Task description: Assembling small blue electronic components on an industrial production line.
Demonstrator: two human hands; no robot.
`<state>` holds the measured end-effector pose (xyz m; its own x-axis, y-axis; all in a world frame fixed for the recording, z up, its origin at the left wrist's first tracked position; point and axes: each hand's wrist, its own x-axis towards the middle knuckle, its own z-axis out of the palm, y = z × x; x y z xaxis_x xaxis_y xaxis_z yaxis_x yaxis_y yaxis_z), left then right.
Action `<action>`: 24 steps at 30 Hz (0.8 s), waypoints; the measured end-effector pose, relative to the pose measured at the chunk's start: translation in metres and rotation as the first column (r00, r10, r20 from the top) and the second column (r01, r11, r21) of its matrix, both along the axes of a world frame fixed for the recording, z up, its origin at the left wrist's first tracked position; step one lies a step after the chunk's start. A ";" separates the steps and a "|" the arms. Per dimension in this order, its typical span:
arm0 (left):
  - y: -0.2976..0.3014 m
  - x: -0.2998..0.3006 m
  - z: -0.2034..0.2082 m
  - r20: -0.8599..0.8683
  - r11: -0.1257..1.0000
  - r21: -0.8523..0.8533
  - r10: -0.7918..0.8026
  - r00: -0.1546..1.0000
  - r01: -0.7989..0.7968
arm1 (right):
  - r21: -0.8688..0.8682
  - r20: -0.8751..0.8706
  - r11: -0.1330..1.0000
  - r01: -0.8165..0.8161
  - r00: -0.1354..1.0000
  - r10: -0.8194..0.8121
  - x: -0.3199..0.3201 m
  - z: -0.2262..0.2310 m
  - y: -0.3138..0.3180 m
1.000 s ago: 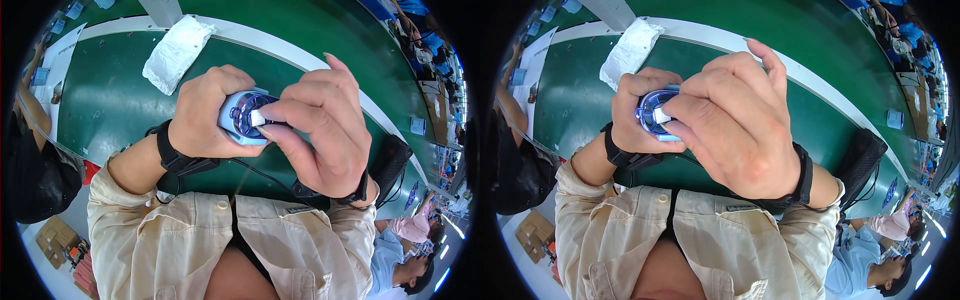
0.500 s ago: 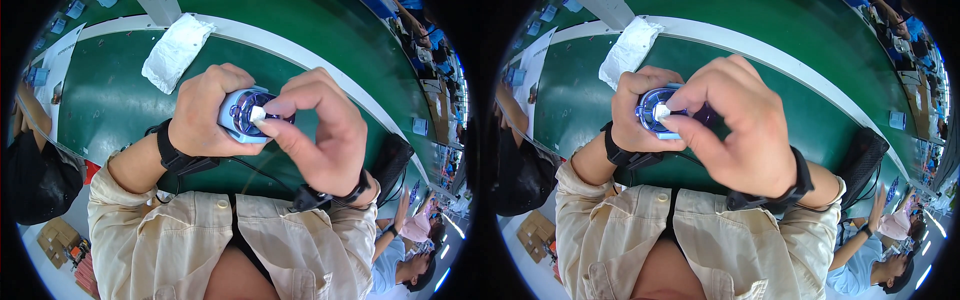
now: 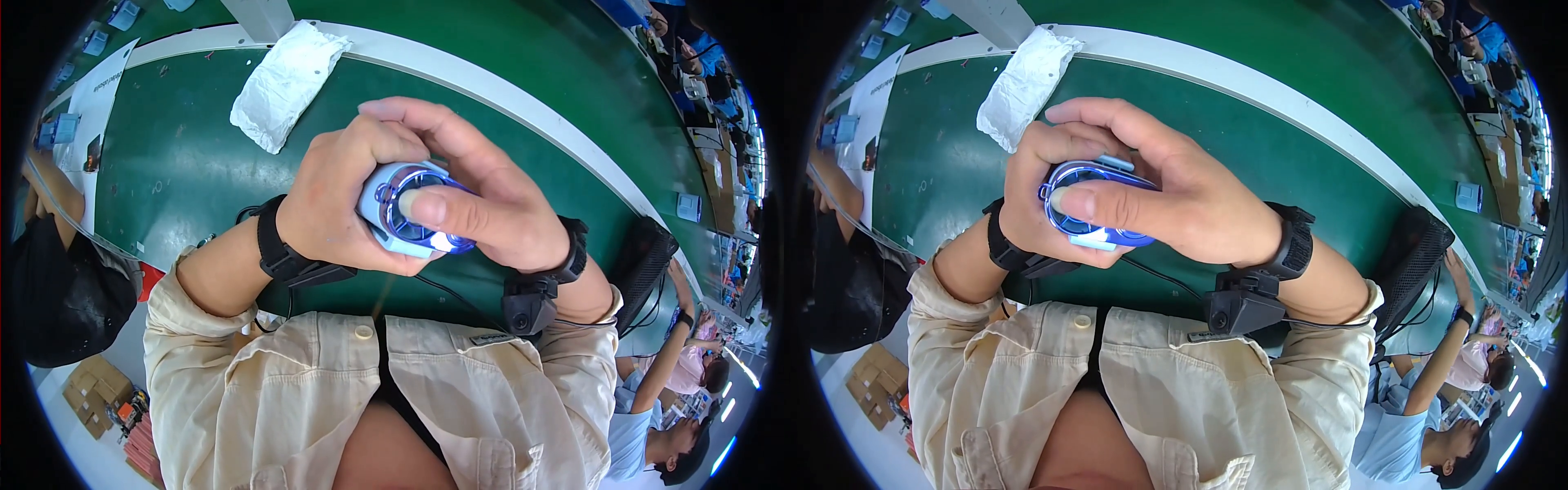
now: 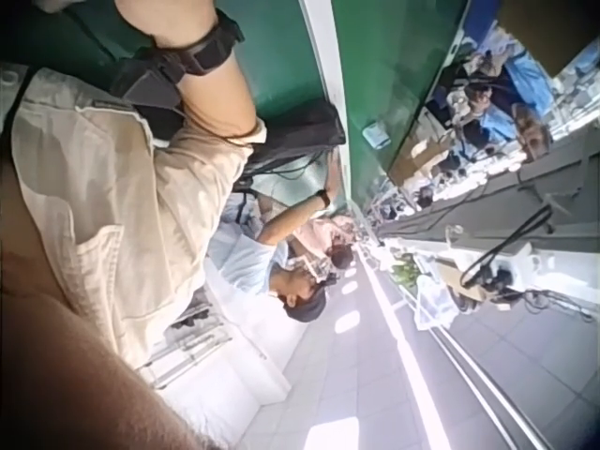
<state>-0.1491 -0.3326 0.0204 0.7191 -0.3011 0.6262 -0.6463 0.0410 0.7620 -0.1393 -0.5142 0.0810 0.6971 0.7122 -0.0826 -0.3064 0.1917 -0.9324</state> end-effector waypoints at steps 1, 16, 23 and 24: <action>0.000 0.001 0.002 -0.001 1.000 0.018 0.000 1.000 0.000 | 0.021 -0.036 0.999 -0.037 0.999 0.038 0.000 -0.002 0.000; -0.001 0.007 -0.007 -0.071 0.985 0.048 -0.160 0.985 0.164 | -0.080 0.062 0.996 -0.042 0.997 0.047 0.004 -0.009 -0.006; 0.000 0.007 -0.006 -0.116 0.989 -0.021 -0.150 0.982 0.149 | 0.048 -0.269 0.999 0.014 0.963 0.000 0.001 0.001 -0.002; 0.000 0.006 -0.006 -0.115 0.988 -0.020 -0.153 0.981 0.152 | 0.056 -0.243 0.998 0.010 0.970 0.004 0.000 0.000 -0.002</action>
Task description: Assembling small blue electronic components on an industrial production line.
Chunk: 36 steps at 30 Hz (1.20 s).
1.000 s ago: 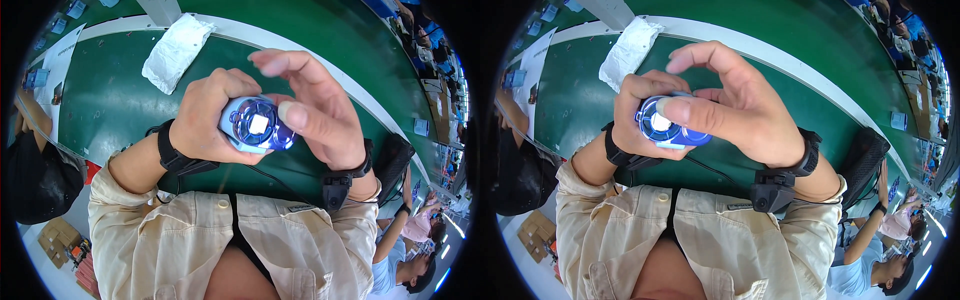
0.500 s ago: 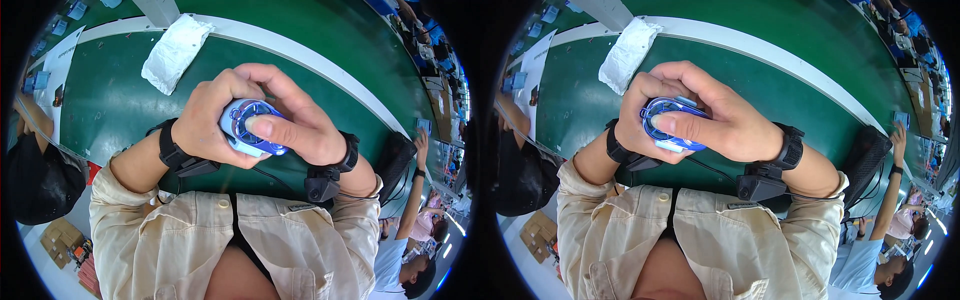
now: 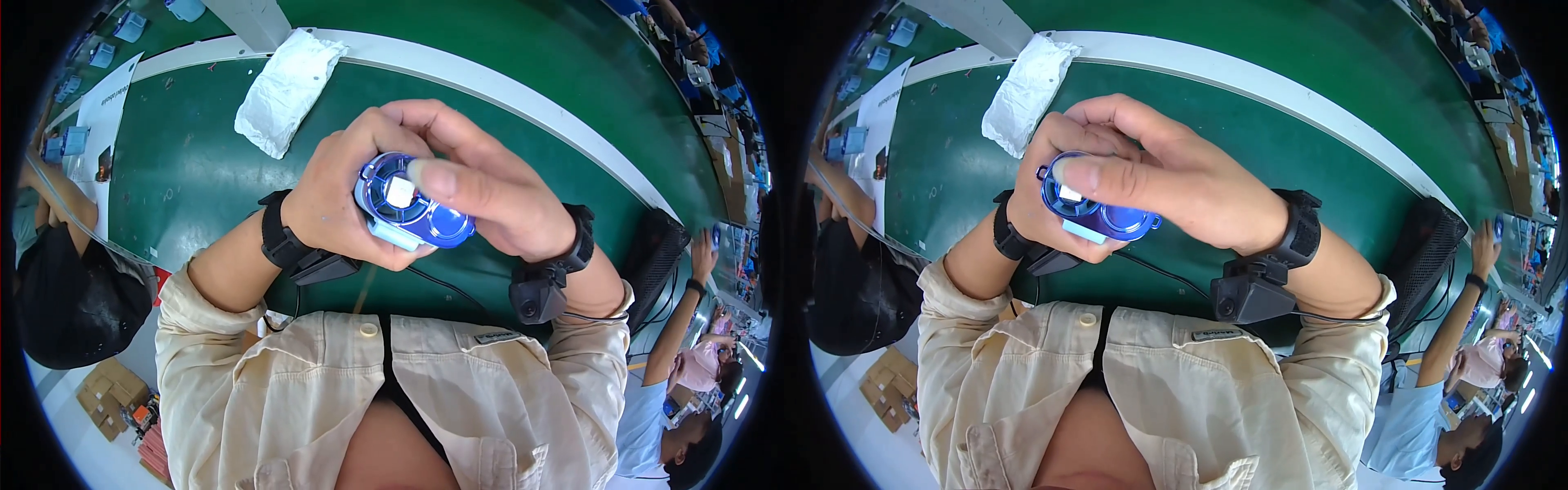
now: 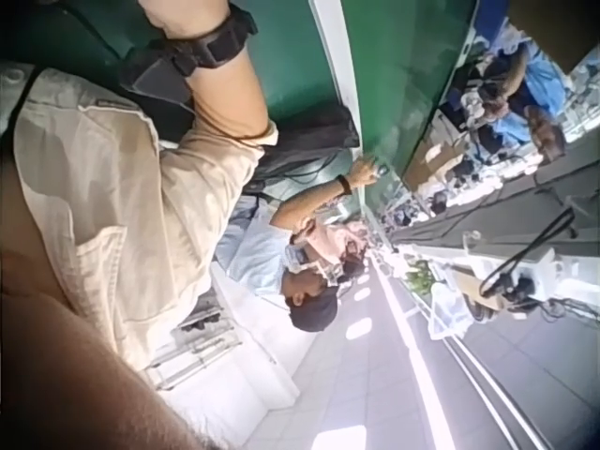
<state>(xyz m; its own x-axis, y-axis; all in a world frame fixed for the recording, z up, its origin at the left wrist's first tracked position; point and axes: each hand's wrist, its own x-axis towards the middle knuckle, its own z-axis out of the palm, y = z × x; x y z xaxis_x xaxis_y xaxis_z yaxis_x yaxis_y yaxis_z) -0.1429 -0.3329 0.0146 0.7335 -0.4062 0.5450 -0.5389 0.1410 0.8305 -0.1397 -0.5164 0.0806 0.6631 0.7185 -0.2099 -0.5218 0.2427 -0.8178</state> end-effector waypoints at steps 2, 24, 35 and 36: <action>-0.001 -0.002 0.001 -0.058 1.000 -0.015 -0.006 0.998 0.005 | 0.009 0.026 1.000 -0.001 1.000 0.001 -0.003 -0.003 0.001; 0.008 0.011 -0.005 0.126 0.990 0.137 0.029 0.992 -0.046 | -0.119 0.719 0.981 0.150 0.695 -0.019 0.013 -0.014 -0.005; -0.001 0.016 -0.010 0.243 0.997 -0.025 0.079 0.967 -0.075 | -0.186 0.958 0.896 0.403 0.276 0.075 0.008 -0.009 -0.004; -0.002 0.016 -0.010 0.242 0.997 -0.023 0.076 0.967 -0.072 | -0.185 0.957 0.892 0.412 0.282 0.068 0.008 -0.008 -0.004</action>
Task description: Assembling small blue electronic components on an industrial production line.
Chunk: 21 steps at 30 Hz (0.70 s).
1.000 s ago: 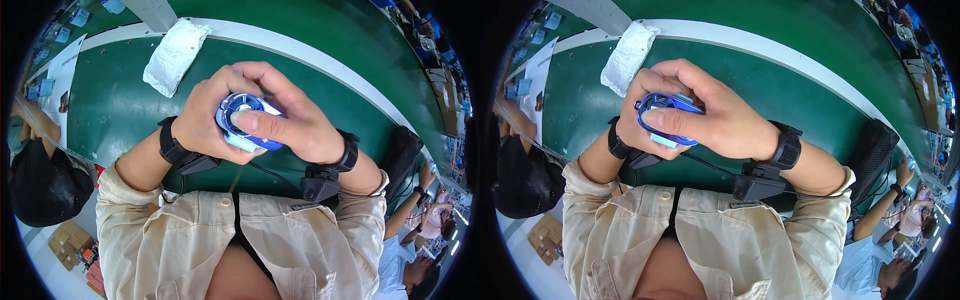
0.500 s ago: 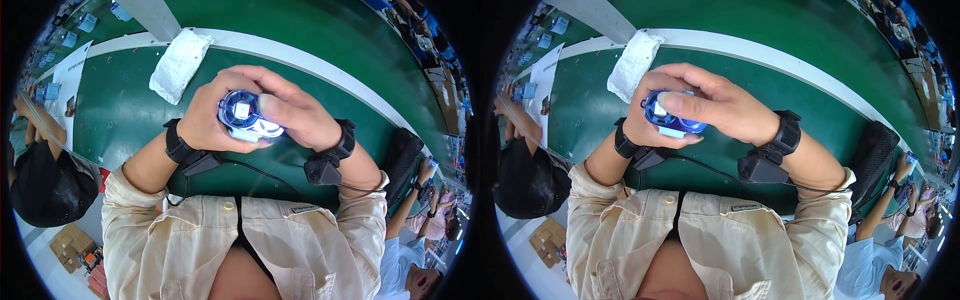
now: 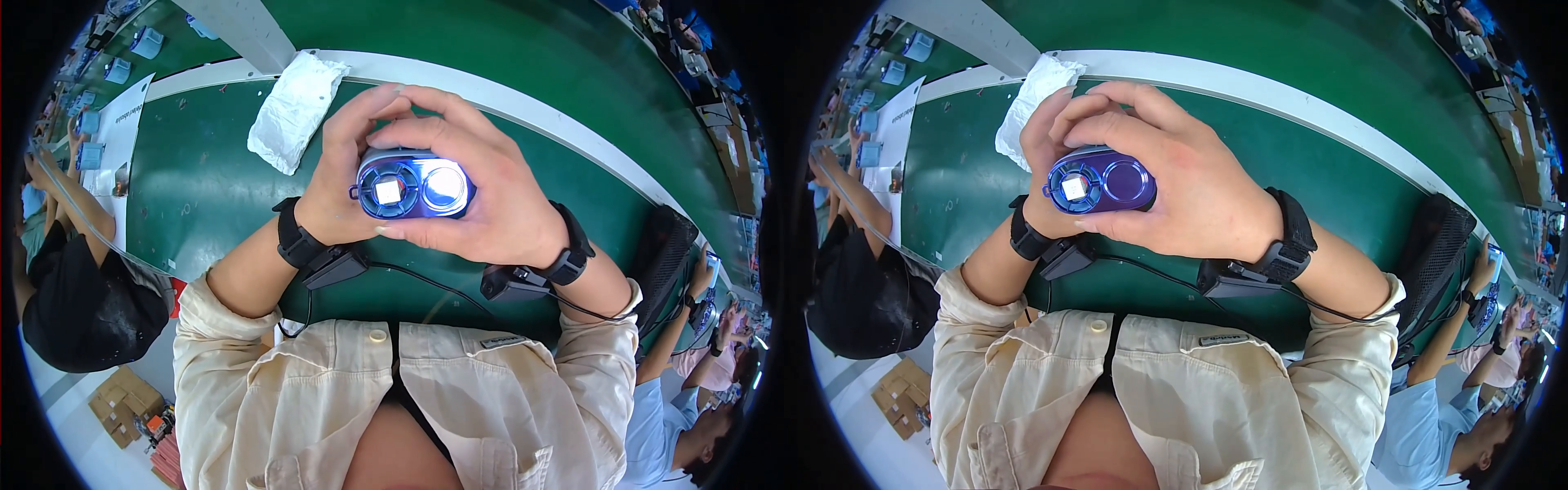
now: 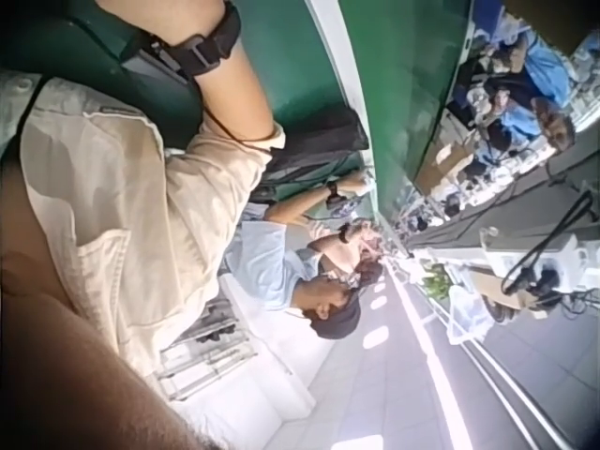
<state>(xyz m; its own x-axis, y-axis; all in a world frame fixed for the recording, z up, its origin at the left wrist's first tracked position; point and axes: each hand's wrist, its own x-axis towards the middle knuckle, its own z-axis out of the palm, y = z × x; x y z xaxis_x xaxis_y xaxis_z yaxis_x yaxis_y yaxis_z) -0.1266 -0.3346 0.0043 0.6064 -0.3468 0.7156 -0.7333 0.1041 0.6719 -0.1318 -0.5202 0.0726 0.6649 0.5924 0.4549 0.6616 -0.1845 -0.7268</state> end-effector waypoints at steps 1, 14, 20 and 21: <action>0.000 -0.001 0.001 -0.033 1.000 -0.017 -0.017 0.999 0.016 | 0.003 -0.005 1.000 0.012 1.000 -0.012 -0.001 0.001 0.000; -0.002 -0.006 0.014 -0.113 0.999 0.043 -0.003 0.994 0.007 | 0.037 0.406 0.998 0.046 0.912 -0.057 0.003 0.022 -0.009; 0.001 -0.009 0.017 -0.191 0.994 0.110 0.012 0.981 0.009 | -0.011 0.426 0.990 0.142 0.896 -0.124 -0.007 0.022 -0.007; 0.001 -0.009 0.016 -0.202 0.994 0.109 0.012 0.979 0.010 | -0.003 0.439 0.989 0.149 0.888 -0.133 -0.007 0.021 -0.007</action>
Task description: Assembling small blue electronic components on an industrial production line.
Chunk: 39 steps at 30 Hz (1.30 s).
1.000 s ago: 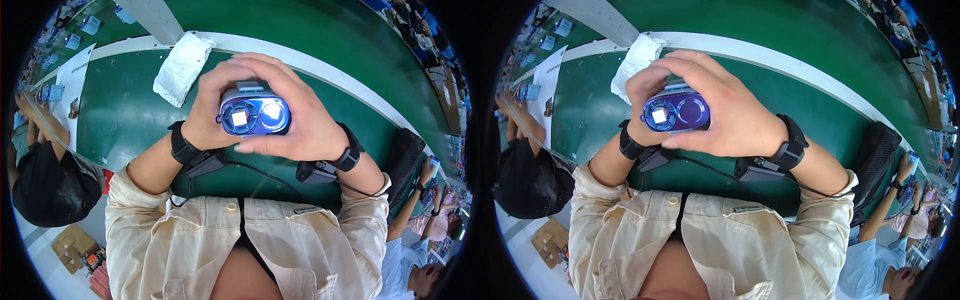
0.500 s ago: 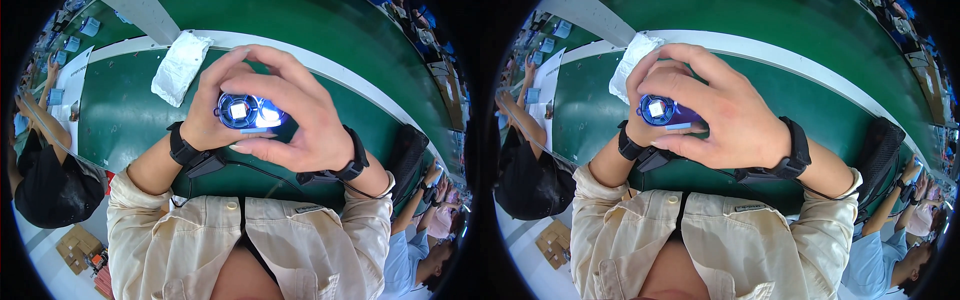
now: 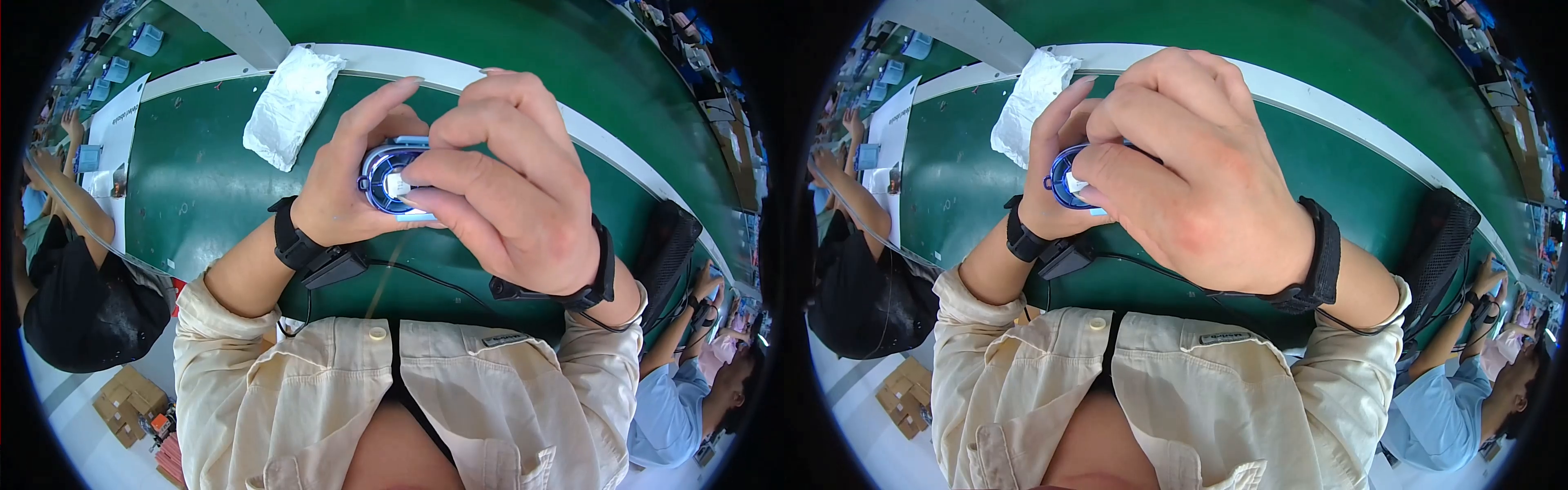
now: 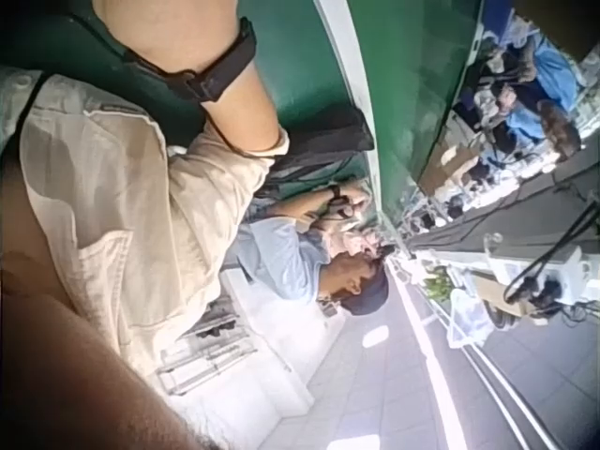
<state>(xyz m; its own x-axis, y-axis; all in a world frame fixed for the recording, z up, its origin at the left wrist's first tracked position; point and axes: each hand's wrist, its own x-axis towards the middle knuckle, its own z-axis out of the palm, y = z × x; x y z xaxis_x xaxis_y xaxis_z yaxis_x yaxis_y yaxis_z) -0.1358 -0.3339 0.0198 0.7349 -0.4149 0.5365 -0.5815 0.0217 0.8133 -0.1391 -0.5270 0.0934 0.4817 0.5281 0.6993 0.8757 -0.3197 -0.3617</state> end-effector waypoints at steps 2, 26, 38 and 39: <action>0.000 0.000 -0.002 -0.021 1.000 -0.003 -0.001 1.000 0.001 | -0.011 0.005 1.000 0.015 1.000 -0.015 -0.001 -0.001 0.000; -0.007 -0.005 -0.005 -0.254 1.000 -0.013 0.003 0.967 -0.007 | -0.054 -0.647 0.998 0.015 0.761 -0.047 0.050 -0.009 -0.037; -0.005 -0.001 0.003 -0.246 0.998 0.045 0.051 0.968 -0.041 | -0.649 -0.029 0.322 0.689 0.401 -0.916 0.118 -0.028 -0.203; -0.004 -0.003 0.003 -0.235 0.996 0.037 0.083 0.968 -0.077 | -0.644 -0.017 0.341 0.685 0.433 -0.901 0.116 -0.025 -0.198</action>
<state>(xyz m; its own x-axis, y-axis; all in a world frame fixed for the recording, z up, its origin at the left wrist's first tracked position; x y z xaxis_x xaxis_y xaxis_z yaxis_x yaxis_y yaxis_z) -0.1385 -0.3383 0.0226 0.8707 -0.3618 0.3331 -0.3718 -0.0410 0.9274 -0.0226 -0.7248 0.0689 0.9801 -0.0669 0.1866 -0.0516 -0.9950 -0.0855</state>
